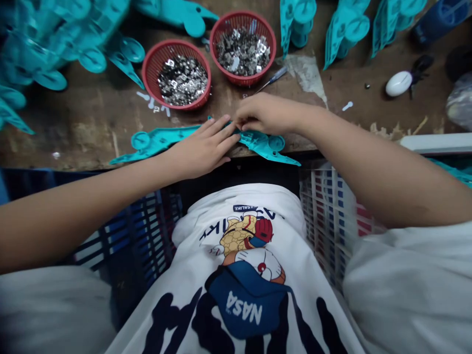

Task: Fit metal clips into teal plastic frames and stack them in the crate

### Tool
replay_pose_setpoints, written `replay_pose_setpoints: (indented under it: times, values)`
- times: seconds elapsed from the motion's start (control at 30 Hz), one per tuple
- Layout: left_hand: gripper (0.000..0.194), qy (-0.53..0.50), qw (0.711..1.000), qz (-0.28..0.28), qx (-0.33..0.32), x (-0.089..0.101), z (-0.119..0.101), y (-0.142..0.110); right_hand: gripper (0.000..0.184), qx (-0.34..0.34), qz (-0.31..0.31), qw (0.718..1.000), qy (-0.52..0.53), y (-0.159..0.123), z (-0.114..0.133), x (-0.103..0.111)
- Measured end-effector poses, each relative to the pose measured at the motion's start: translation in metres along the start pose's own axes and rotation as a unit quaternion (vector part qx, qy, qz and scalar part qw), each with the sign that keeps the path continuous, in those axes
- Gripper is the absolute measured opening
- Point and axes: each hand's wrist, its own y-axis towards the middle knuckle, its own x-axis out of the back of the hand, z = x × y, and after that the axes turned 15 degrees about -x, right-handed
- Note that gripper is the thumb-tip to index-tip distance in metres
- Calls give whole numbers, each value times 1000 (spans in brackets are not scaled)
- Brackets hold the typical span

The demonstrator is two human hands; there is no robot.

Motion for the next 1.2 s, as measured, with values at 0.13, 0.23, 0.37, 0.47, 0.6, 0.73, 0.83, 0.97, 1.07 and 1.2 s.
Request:
replay_pose_setpoints:
  times: [0.13,0.23,0.37,0.47,0.6,0.73,0.83,0.97,1.07,1.2]
  values:
    - [79,1,1000,-11,-10,-5,2,-1,83,-3,10,1000,-2,-1,2,4]
    - [77,0,1000,-11,-13,-7,3,-2,90,6,11,1000,-12,-2,-1,3]
    - [76,3,1000,-11,-12,-7,3,-2,65,8,-5,1000,1,-6,-2,-1]
    - [76,7,1000,-13,-13,-8,3,-2,39,7,-2,1000,-3,-9,0,-2]
    - [76,-2,1000,-24,-11,-9,4,-2,29,-12,7,1000,-17,-12,6,0]
    - [77,-14,999,-37,-8,-10,4,-2,29,-35,15,999,-25,-13,11,4]
    - [76,-16,999,-38,-8,-10,4,-1,31,-27,14,999,-25,-14,13,4]
    - [75,-9,999,-29,-11,-9,3,-1,36,-35,9,999,-24,-13,11,2]
    - [75,-8,999,-34,-13,-9,3,-1,44,-33,16,999,-32,-12,11,3]
    - [78,-8,999,-37,-9,-10,4,-1,39,-24,10,999,-31,-14,15,5]
